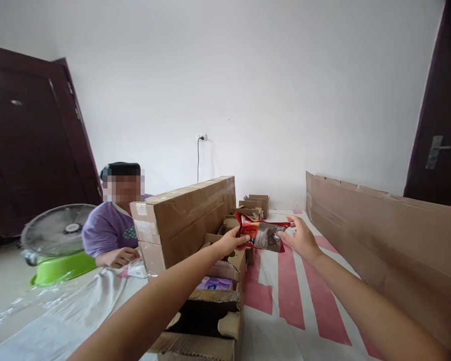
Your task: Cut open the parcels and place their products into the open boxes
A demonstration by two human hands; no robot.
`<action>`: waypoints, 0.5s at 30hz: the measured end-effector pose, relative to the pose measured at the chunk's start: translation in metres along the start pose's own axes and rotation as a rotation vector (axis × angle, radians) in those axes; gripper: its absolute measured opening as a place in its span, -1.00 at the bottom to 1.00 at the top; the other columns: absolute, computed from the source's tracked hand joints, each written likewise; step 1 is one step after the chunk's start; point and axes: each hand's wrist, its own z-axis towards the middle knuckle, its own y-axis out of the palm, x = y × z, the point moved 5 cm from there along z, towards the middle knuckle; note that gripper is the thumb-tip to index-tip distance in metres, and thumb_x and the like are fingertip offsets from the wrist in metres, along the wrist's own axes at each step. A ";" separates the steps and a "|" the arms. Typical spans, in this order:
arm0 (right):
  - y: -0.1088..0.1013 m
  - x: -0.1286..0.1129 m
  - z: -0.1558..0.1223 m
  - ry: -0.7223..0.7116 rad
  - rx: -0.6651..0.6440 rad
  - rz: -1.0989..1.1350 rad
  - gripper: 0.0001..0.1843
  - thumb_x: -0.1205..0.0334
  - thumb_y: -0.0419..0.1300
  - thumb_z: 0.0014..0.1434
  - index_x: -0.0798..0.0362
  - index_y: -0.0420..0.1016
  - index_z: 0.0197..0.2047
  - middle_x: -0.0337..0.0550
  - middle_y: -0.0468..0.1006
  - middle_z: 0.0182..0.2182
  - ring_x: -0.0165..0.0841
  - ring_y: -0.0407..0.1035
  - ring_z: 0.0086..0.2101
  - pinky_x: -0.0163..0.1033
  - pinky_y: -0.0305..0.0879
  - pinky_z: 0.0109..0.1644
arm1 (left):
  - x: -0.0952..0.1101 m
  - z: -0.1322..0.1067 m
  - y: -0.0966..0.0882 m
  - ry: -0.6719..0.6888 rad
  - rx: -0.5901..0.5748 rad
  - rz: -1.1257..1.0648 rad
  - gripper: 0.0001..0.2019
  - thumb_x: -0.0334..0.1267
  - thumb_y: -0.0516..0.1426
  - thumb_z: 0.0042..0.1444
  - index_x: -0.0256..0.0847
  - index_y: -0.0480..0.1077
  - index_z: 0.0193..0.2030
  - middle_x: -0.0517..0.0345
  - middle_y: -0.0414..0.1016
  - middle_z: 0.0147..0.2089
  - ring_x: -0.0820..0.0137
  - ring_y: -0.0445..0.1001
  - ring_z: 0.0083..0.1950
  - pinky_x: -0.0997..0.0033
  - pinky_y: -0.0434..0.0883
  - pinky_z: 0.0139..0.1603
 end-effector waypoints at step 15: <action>0.038 -0.006 -0.079 0.237 -0.304 0.681 -0.34 -0.21 0.35 -0.06 0.06 0.39 -0.03 -0.13 0.55 -0.28 -0.28 0.43 -0.36 -0.23 0.34 -0.40 | 0.021 -0.062 0.042 -0.142 0.109 -0.077 -0.36 0.40 0.16 -0.11 -0.22 0.35 -0.25 0.18 0.50 -0.39 0.50 0.36 -0.51 0.47 0.31 -0.46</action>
